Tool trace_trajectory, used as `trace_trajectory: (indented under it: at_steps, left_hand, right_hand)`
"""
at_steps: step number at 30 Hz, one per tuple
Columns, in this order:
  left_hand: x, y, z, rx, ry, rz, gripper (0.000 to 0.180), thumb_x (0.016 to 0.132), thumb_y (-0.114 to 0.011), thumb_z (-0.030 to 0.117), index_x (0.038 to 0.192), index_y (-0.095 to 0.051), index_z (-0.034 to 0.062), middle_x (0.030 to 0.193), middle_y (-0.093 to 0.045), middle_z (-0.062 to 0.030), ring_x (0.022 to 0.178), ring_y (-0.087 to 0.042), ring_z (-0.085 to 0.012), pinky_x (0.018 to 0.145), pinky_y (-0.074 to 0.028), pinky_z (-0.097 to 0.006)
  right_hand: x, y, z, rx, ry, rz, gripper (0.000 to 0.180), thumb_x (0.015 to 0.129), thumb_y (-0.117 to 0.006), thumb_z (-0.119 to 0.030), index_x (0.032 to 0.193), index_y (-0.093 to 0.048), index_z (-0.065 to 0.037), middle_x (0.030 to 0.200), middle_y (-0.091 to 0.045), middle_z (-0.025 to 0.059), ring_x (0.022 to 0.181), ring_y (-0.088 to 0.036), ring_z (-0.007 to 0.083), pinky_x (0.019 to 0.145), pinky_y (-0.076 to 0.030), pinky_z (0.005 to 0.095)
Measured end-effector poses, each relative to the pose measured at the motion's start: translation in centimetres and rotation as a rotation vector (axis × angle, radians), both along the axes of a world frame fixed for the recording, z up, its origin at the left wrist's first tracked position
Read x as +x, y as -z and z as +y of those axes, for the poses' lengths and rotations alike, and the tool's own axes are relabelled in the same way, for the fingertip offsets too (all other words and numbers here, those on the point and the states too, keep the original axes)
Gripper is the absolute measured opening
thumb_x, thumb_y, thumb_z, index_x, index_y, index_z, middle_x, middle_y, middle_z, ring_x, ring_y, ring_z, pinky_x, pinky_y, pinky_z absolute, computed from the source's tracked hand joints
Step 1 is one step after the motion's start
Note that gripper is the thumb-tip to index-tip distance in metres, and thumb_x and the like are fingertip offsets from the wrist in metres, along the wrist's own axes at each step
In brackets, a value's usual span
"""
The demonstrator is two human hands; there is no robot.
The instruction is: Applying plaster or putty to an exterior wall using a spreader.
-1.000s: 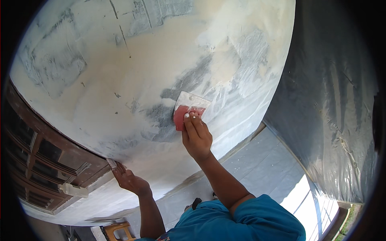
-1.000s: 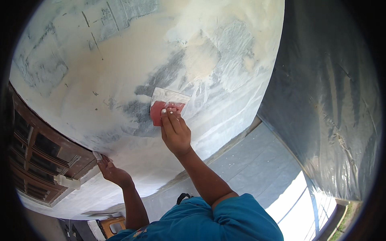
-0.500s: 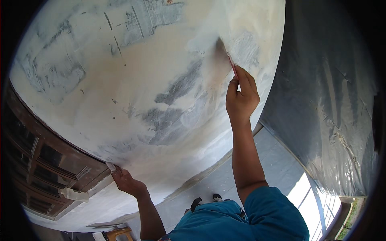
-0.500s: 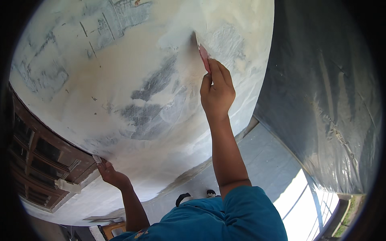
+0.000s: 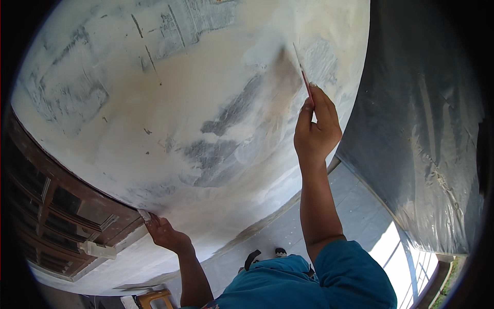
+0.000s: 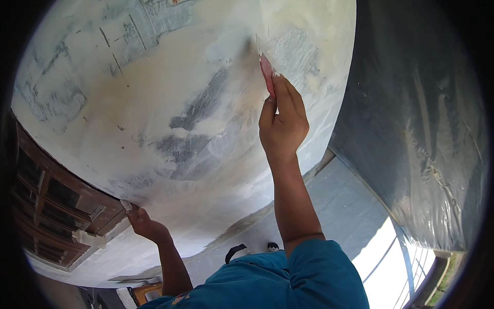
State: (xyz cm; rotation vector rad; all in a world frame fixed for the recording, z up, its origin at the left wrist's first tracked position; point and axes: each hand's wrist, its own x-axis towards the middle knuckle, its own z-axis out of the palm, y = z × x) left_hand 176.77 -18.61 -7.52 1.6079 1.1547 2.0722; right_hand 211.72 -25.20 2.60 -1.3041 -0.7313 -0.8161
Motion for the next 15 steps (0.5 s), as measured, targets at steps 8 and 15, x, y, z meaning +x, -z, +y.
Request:
trace_trajectory:
  at_steps: [8, 15]
  left_hand:
    - [-0.9, 0.1, 0.0, -0.046, -0.020, 0.044, 0.055, 0.094, -0.046, 0.014, 0.139, -0.038, -0.0179, 0.144, -0.046, -0.0304, 0.137, -0.046, -0.0371, 0.116, -0.033, -0.046]
    - [-1.0, -0.3, -0.1, -0.031, -0.021, 0.075, 0.055, 0.096, -0.050, 0.016, 0.140, -0.041, -0.0156, 0.144, -0.049, -0.0266, 0.135, -0.048, -0.0330, 0.115, -0.034, -0.043]
  right_hand:
    - [-11.2, 6.3, 0.4, -0.221, -0.299, -0.385, 0.032, 0.075, -0.070, 0.004, 0.106, -0.071, 0.002, 0.103, -0.071, 0.0150, 0.091, -0.071, 0.0285, 0.085, -0.060, 0.0353]
    - [-3.2, 4.8, -1.3, -0.076, -0.153, -0.149, 0.037, 0.081, -0.060, 0.014, 0.116, -0.068, 0.003, 0.109, -0.072, 0.0175, 0.098, -0.071, 0.0289, 0.085, -0.057, 0.0317]
